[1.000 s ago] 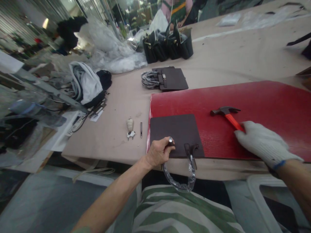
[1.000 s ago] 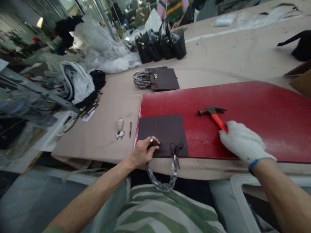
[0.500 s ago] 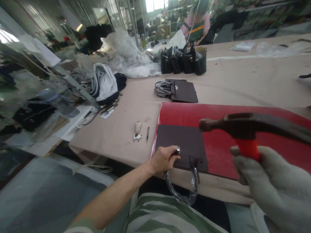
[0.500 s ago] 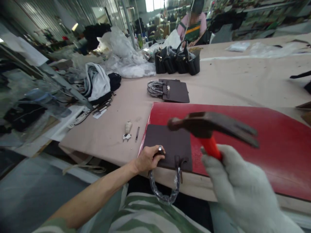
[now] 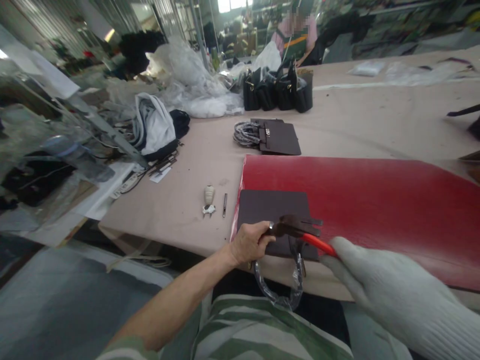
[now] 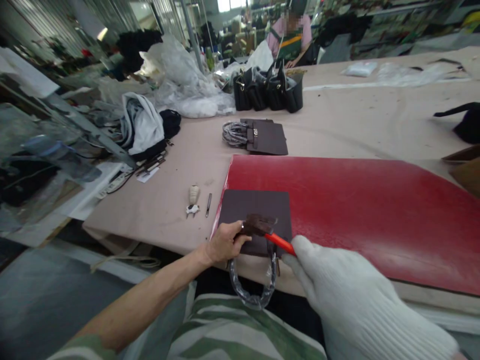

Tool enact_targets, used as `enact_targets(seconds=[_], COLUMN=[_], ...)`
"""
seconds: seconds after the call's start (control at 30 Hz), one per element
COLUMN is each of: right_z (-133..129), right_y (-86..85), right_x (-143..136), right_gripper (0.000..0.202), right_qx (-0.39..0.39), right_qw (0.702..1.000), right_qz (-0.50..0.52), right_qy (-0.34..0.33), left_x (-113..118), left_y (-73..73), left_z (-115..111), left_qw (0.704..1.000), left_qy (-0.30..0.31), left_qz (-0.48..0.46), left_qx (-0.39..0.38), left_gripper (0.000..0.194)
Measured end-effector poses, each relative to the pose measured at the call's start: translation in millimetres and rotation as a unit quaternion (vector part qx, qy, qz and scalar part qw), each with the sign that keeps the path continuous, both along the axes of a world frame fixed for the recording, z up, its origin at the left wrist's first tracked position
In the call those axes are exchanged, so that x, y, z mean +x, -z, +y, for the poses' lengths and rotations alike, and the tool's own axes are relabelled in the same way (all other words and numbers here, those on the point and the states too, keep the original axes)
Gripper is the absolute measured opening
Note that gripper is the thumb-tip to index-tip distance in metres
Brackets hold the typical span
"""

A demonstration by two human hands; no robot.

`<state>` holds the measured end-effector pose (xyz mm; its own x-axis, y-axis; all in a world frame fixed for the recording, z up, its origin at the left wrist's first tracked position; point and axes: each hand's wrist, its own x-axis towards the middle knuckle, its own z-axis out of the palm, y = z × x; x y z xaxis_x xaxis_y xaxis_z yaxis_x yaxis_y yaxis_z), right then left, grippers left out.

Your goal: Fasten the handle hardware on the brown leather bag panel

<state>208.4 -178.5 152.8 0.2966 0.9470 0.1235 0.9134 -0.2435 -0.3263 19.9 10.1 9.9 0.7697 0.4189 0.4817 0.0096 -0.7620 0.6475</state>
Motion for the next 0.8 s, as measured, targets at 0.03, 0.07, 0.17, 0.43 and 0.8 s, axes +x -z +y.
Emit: enact_targets(seconds=[0.03,0.07,0.17,0.43,0.8], right_z=[0.3,0.4,1.1,-5.2,-19.6], right_y=[2.7,6.0,24.2,76.4,148.3], right_x=[5.3,12.6,42.4,63.1,-95.5], right_gripper=[0.034,0.033,0.032,0.045,0.048], right_qx=[-0.015,-0.029,-0.049,-0.022,0.092], right_qw=[1.0,0.999,0.988,0.97,0.445], right_qz=[0.014,0.035,0.112,-0.085,0.829], right_qy=[0.005,0.016,0.095,0.226,0.325], left_x=[-0.2,-0.3,-0.6,-1.9,0.1], left_y=[-0.3,-0.9,-3.6,-4.5,-11.7], left_z=[0.0,-0.1,-0.1,0.9,2.5], left_qw=[1.0,1.0,1.0,0.998,0.973], left_qy=[0.001,0.002,0.003,0.012,-0.014], left_qz=[0.0,0.003,0.014,0.018,0.023], left_qx=[-0.003,-0.007,-0.019,-0.051,-0.229], left_gripper=[0.008,0.007,0.007,0.009,0.009])
